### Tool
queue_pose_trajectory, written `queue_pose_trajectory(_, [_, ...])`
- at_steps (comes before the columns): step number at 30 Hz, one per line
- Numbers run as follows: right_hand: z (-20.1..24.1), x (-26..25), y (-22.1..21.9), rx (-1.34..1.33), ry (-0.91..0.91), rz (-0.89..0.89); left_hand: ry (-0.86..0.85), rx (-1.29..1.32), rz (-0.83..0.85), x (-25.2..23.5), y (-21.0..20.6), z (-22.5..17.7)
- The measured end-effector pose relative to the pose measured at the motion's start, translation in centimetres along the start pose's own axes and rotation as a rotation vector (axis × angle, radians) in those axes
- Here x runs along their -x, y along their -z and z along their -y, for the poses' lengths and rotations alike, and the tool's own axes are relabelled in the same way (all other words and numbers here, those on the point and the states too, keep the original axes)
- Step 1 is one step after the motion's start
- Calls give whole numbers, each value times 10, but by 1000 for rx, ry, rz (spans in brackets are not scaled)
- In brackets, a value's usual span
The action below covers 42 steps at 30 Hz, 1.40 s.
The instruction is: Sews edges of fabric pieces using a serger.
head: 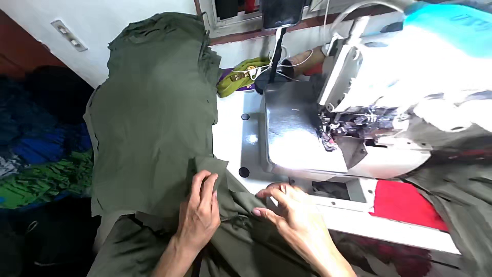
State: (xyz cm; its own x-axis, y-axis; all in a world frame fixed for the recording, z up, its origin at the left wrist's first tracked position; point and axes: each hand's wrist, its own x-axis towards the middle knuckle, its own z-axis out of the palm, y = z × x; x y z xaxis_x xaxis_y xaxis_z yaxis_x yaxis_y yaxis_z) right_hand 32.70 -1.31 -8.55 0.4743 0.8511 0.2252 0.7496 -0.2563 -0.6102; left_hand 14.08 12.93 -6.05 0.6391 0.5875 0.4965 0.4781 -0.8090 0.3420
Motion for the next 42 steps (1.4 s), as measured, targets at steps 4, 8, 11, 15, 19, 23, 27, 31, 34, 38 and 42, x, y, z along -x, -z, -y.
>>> queue_pose_trajectory(4, [-5, 0, 4, -78, -53, 37, -128, -53, 95, -39, 8, 13])
queue_pose_trajectory(8, [0, 1, 14, -173, -221, 80, -123, -62, 374, -73, -1, 22])
queue_pose_trajectory(11, [5, -2, 23, -243, -323, 111, -14, 30, 601, -91, -12, 31])
queue_pose_trajectory(15, [7, -7, 34, -356, -406, 197, 83, 241, 473, -95, -8, 45])
queue_pose_trajectory(19, [5, -5, 28, -486, -443, 40, 88, 308, 287, -88, 21, 52])
queue_pose_trajectory(23, [7, -7, 27, -574, -533, -53, 55, 287, 279, -77, 32, 42])
queue_pose_trajectory(27, [8, -5, 30, -370, -582, -27, -18, 156, 453, -76, 0, 34])
queue_pose_trajectory(31, [3, -6, 36, -255, -614, 15, 120, 179, 476, -79, -16, 38])
queue_pose_trajectory(34, [-7, -7, 32, -347, -640, 19, 183, 181, 530, -84, -12, 40])
queue_pose_trajectory(38, [-9, -9, 29, -512, -657, 0, 229, 185, 577, -90, -8, 39])
queue_pose_trajectory(42, [9, -9, 38, -700, -558, -91, 38, 307, 366, -70, 39, 33])
